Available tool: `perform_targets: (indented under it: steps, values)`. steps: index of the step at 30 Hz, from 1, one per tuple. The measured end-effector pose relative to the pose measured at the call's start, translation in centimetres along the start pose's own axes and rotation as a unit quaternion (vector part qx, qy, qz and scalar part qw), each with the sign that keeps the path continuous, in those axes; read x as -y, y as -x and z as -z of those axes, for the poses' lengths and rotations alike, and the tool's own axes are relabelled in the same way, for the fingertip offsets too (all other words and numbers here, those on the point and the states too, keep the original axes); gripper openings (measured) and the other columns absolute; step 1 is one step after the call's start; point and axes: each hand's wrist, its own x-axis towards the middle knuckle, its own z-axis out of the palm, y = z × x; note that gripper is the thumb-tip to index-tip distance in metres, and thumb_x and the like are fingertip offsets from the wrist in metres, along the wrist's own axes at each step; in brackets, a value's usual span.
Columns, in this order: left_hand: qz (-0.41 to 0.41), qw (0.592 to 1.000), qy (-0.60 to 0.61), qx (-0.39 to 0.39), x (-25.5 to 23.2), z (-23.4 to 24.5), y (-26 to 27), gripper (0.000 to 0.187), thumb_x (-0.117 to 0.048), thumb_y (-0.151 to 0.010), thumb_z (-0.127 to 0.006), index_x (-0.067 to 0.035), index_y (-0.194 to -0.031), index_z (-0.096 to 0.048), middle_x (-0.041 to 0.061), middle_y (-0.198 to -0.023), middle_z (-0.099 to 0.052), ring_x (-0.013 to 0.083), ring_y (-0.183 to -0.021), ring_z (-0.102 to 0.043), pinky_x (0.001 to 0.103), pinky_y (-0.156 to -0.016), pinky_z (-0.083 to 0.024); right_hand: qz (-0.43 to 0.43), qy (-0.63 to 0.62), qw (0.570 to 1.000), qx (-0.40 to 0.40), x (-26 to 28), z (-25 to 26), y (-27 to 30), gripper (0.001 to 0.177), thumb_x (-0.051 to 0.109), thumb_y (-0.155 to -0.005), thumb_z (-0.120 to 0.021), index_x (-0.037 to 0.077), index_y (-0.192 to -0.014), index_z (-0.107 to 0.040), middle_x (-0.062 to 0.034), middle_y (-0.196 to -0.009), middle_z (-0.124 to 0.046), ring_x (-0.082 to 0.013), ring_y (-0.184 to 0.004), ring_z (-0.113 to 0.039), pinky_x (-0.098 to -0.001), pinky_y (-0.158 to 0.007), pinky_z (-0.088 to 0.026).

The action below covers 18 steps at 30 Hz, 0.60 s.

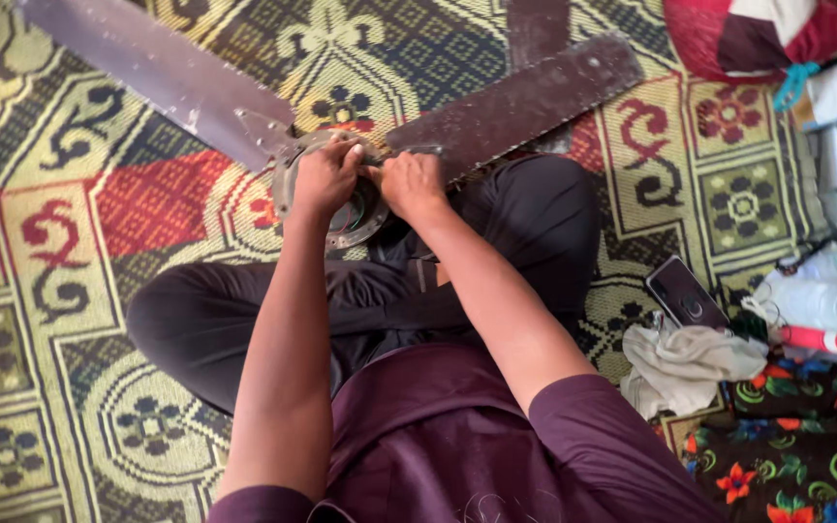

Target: The person sits on a patterned rug and works on the central hub of a ceiling fan, using a screwdriver to manipulate internal wires and components. The person adjusts and tightens connections within the fan's motor housing throughout the clip.

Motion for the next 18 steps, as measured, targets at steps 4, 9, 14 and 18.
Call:
perform_targets:
  steps: [4, 9, 14, 18]
  values:
    - [0.047, 0.993, -0.072, 0.075, 0.9, 0.9, -1.0, 0.039, -0.041, -0.101, -0.055, -0.011, -0.112, -0.078, 0.022, -0.103, -0.073, 0.042, -0.099, -0.067, 0.05, -0.09, -0.051, -0.028, -0.06, 0.998, 0.013, -0.1, 1.5, 0.5, 0.076, 0.075, -0.096, -0.051, 0.004, -0.088, -0.079, -0.0213, -0.086, -0.073, -0.0373, -0.089, -0.073, -0.0476, -0.081, -0.057]
    - [0.019, 0.994, -0.071, 0.079, 0.9, 1.2, -1.3, 0.043, -0.042, -0.105, -0.05, -0.008, -0.108, -0.076, 0.023, -0.101, -0.072, 0.0433, -0.097, -0.067, 0.049, -0.091, -0.052, 0.047, -0.128, 0.99, -0.017, -1.8, 3.2, 0.9, 0.055, 0.054, -0.094, -0.058, 0.0, -0.104, -0.062, -0.0254, -0.082, -0.072, -0.0457, -0.079, -0.07, -0.0544, -0.073, -0.054]
    - [0.067, 0.995, -0.029, 0.065, 1.4, 1.3, -1.2, 0.037, -0.036, -0.099, -0.053, -0.011, -0.114, -0.077, 0.023, -0.106, -0.072, 0.0419, -0.099, -0.068, 0.047, -0.091, -0.053, 0.171, -0.097, 0.98, -0.005, -2.9, 3.4, 1.2, 0.025, 0.033, -0.102, -0.056, 0.009, -0.107, -0.06, -0.024, -0.079, -0.07, -0.0461, -0.077, -0.067, -0.0569, -0.067, -0.051]
    - [0.016, 0.996, 0.077, 0.037, 2.1, 1.2, 0.1, 0.05, -0.014, -0.078, -0.057, -0.011, -0.126, -0.072, 0.019, -0.12, -0.073, 0.0329, -0.107, -0.074, 0.04, -0.096, -0.056, 0.21, -0.067, 0.975, -0.04, -2.5, 2.5, 1.1, 0.023, 0.03, -0.104, -0.058, 0.008, -0.097, -0.059, -0.0212, -0.074, -0.068, -0.0436, -0.074, -0.067, -0.0547, -0.063, -0.05]
